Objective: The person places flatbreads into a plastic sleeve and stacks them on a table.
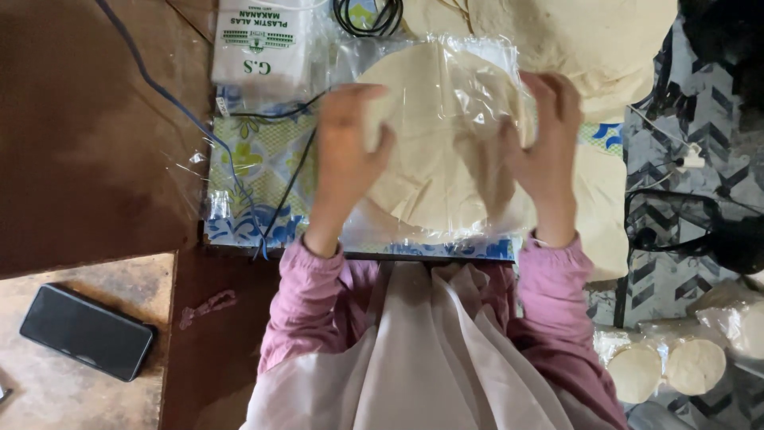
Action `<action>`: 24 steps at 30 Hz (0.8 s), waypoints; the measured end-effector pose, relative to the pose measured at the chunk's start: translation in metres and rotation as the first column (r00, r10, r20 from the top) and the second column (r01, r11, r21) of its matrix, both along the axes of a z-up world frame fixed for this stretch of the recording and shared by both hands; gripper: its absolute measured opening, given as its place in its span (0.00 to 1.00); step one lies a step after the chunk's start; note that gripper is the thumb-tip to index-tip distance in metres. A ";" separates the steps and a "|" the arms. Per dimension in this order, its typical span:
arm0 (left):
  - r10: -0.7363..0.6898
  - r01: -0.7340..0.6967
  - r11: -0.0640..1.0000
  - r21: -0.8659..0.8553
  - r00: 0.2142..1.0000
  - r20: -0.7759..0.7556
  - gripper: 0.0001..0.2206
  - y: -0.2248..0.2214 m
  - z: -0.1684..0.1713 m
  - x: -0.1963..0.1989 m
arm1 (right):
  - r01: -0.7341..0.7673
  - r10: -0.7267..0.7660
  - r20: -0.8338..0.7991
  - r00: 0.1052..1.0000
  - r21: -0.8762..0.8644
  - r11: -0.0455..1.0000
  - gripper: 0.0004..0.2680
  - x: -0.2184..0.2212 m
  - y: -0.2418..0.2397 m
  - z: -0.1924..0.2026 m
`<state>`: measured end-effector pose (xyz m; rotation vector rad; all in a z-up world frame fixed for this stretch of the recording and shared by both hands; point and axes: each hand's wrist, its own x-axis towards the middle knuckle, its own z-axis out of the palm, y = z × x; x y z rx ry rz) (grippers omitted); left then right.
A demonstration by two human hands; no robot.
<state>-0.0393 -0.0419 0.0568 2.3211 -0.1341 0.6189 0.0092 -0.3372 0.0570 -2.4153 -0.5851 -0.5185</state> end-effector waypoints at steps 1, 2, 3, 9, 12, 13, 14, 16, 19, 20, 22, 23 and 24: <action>0.001 -0.001 1.000 0.001 1.000 0.002 0.22 -0.010 -0.011 0.007 | -0.001 0.001 0.002 1.000 0.001 1.000 0.19 0.001 0.012 0.001; -0.094 0.097 0.993 0.063 0.994 -0.050 0.25 -0.020 -0.021 0.013 | -0.009 0.008 -0.025 1.000 -0.036 0.999 0.18 0.003 0.025 0.003; -0.184 0.196 0.973 0.119 0.977 -0.106 0.29 -0.030 -0.031 0.021 | -0.018 0.014 -0.052 0.999 -0.073 0.997 0.18 0.005 0.038 0.005; -0.041 0.192 0.925 0.328 0.909 -0.415 0.45 -0.039 0.011 0.020 | 0.163 -0.181 -0.333 0.925 -0.083 0.983 0.29 0.009 0.046 0.001; 0.015 0.103 0.949 0.299 0.931 -0.365 0.43 -0.031 -0.025 0.022 | 0.142 -0.125 -0.450 0.884 0.004 0.990 0.28 0.012 0.035 0.005; 0.009 0.108 0.949 0.297 0.930 -0.367 0.43 -0.026 -0.031 0.020 | 0.148 -0.131 -0.450 0.883 0.002 0.989 0.28 0.013 0.029 -0.001; 0.016 0.063 0.973 0.224 0.942 -0.335 0.41 -0.021 -0.037 0.019 | 0.107 -0.063 -0.438 0.897 0.076 0.991 0.27 0.014 0.021 -0.008; 0.026 0.022 0.988 0.151 0.951 -0.308 0.38 -0.008 -0.052 0.013 | 0.068 0.003 -0.425 0.905 0.152 0.986 0.26 0.014 0.013 -0.023; -0.030 0.018 0.998 -0.053 0.968 -0.250 0.32 0.010 -0.070 0.009 | -0.027 0.205 -0.366 0.908 0.436 0.900 0.23 0.018 0.005 -0.044; -0.069 0.044 0.991 -0.123 0.977 -0.203 0.30 0.013 -0.073 0.008 | -0.064 0.299 -0.349 0.888 0.552 0.832 0.22 0.020 0.001 -0.052; -0.106 0.076 0.979 -0.187 0.982 -0.156 0.28 0.019 -0.078 0.004 | -0.091 0.389 -0.319 0.864 0.662 0.744 0.21 0.018 -0.003 -0.061; -0.117 0.085 0.970 -0.228 0.984 -0.133 0.27 0.020 -0.080 0.002 | -0.021 0.345 -0.367 0.864 0.658 0.752 0.20 0.015 -0.006 -0.061; -0.128 0.095 0.958 -0.269 0.986 -0.109 0.25 0.022 -0.081 0.001 | 0.049 0.302 -0.416 0.858 0.651 0.757 0.19 0.012 -0.008 -0.062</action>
